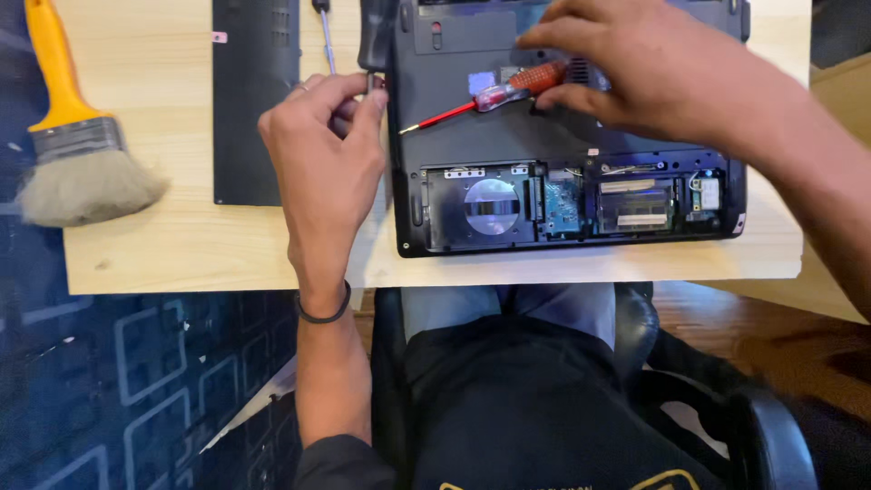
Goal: The person removes screws from the back of a laptop using a screwdriver, then removes the back cover to expose the internal components. They proceed to unscrew and remove a metal bracket and a small circuit board from the laptop's interior.
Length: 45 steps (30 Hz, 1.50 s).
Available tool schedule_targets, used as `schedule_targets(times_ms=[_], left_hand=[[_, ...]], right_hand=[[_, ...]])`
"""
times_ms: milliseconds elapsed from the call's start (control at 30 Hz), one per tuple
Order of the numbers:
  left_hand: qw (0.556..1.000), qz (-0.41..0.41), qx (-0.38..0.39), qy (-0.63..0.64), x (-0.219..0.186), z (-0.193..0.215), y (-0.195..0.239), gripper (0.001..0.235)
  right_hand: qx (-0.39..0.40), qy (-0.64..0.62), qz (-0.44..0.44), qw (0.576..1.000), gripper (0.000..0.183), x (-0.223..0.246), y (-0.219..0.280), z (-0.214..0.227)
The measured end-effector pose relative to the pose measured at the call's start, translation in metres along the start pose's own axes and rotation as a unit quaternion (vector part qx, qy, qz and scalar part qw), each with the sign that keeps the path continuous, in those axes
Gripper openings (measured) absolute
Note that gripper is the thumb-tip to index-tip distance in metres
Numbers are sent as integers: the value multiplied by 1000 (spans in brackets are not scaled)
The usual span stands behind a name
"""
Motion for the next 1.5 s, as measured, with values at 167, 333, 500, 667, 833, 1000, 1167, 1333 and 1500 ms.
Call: schedule_targets(times_ms=[167,333,500,667,833,1000,1167,1333,1500], left_hand=[[965,178,97,-169,36,-7,9,50],[952,202,121,-194,28,-15,7,35],[944,206,128,-225,41,-27,21,30],[944,186,99,-252,34,-31,32,21],[956,113,64,-265,-16,-33,33,23],[963,-149,227,0,-36,-71,22,39],[951,-181,223,111,-27,-94,13,13],[951,-168,235,112,-30,-90,13,14],[951,-168,242,94,-31,-88,15,18]], right_hand=[[-37,-39,95,994,37,-12,-10,-23],[-36,-110,81,990,33,-11,18,3],[-29,-315,-33,948,39,-36,54,6],[-73,-468,102,875,24,-92,66,-32],[-119,-388,86,910,25,-7,66,10],[-145,-289,79,943,21,36,64,19],[-112,-168,50,978,23,36,66,15],[-114,-153,86,978,22,34,63,14],[-101,-162,94,977,21,39,61,15]])
Point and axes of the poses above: each hand's wrist, its own y-axis away from the middle knuckle, its own z-axis out of the back of the hand, x = y × z, the point moved 1 cm from there along -y, towards the middle knuckle, and after that the axes turned 10 degrees about x, right-handed, at the moved point
